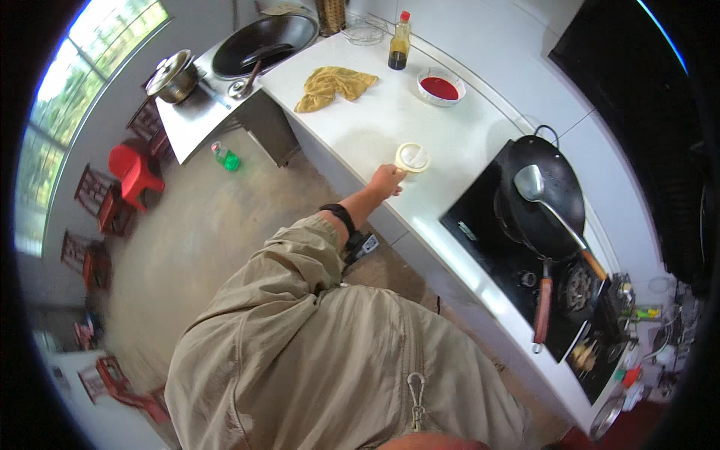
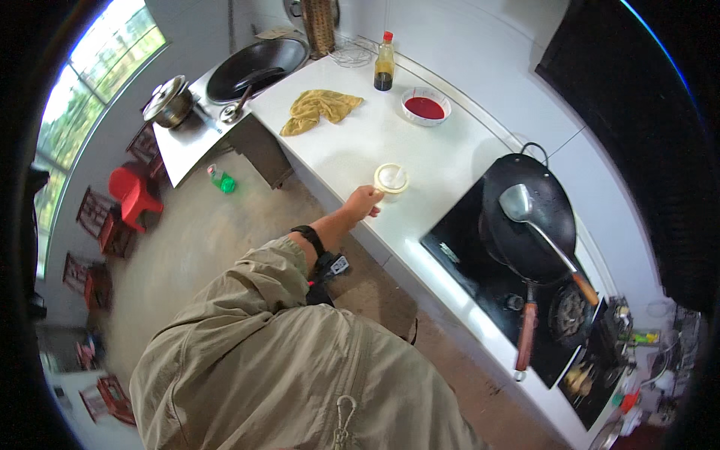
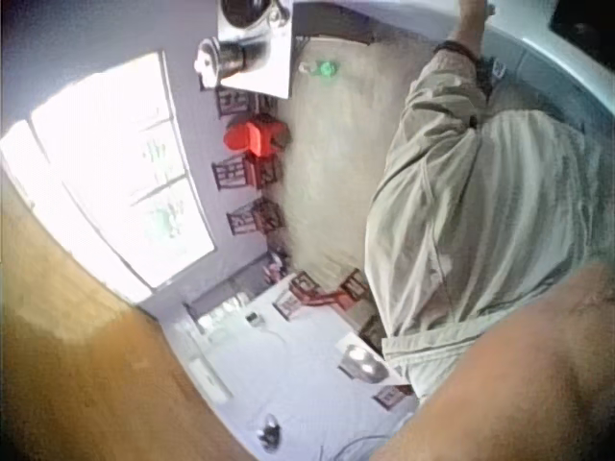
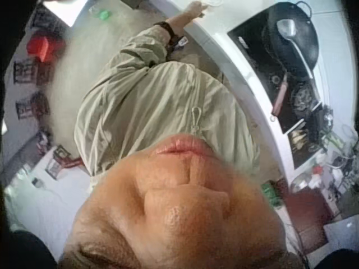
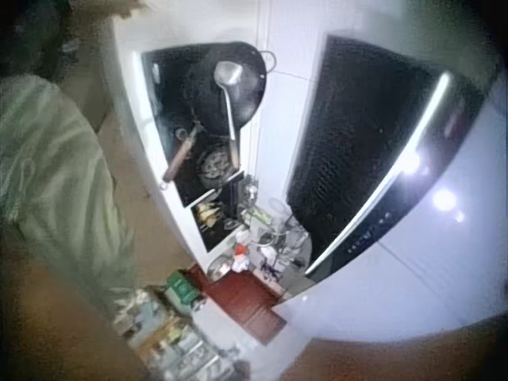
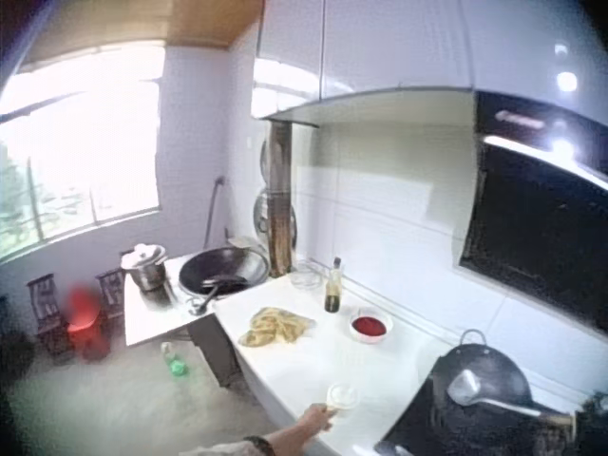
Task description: The person retrieves a small container and a bag of white powder from a cabinet, then pours the powder into a bowl of raw meat. They open a cabinet, take out a plastic bag containing a yellow packet, and pour more powder into the bowl. Finally, they mix the meat and powder together by hand.
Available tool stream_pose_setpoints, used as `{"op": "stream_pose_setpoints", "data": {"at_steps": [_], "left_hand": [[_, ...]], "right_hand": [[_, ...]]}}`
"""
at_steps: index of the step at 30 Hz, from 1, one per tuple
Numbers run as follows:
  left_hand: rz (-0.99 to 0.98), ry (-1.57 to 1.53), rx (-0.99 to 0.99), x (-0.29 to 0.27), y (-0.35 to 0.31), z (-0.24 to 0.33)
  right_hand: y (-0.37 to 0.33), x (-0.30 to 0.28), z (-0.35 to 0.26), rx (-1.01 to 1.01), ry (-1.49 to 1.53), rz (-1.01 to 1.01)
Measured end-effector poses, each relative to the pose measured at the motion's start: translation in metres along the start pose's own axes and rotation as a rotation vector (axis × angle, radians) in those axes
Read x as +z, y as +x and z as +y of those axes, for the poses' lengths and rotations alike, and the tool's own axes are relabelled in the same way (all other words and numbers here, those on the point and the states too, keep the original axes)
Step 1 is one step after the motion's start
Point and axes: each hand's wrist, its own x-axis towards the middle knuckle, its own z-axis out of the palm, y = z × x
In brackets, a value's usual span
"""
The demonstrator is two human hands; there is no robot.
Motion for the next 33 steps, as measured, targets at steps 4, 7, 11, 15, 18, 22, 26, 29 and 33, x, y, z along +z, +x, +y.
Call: {"op": "stream_pose_setpoints", "data": {"at_steps": [4, 7, 11, 15, 18, 22, 26, 29, 33], "left_hand": [[-0.23, 0.19, 0.009, -0.043, 0.071, 0.028], [-0.083, 0.037, 0.137, -0.08, 0.087, 0.035], [0.234, -0.345, 0.083, -0.203, 0.071, -0.012], [0.4, -0.957, -0.437, -0.298, 0.097, -0.072], [0.262, -1.078, -0.308, -0.297, 0.149, -0.08], [0.297, -1.213, -0.362, -0.302, 0.169, -0.07], [0.131, -1.225, -0.34, -0.321, 0.149, -0.063], [0.033, -1.028, -0.391, -0.331, 0.131, -0.057], [0.02, -0.54, -0.305, -0.38, 0.11, -0.05]], "right_hand": [[-0.035, 0.077, -0.017, 0.23, 0.068, 0.059], [-0.057, 0.144, -0.045, 0.297, 0.139, 0.06], [-0.065, 0.215, -0.095, 0.277, 0.246, 0.073], [-0.069, 0.241, -0.152, 0.284, 0.388, 0.094], [-0.081, 0.239, -0.187, 0.326, 0.442, 0.129], [-0.109, 0.253, -0.202, 0.47, 0.462, 0.187], [-0.146, 0.286, -0.18, 0.478, 0.393, 0.183], [-0.17, 0.313, -0.162, 0.454, 0.342, 0.162], [-0.178, 0.34, -0.158, 0.399, 0.038, -0.043]]}}
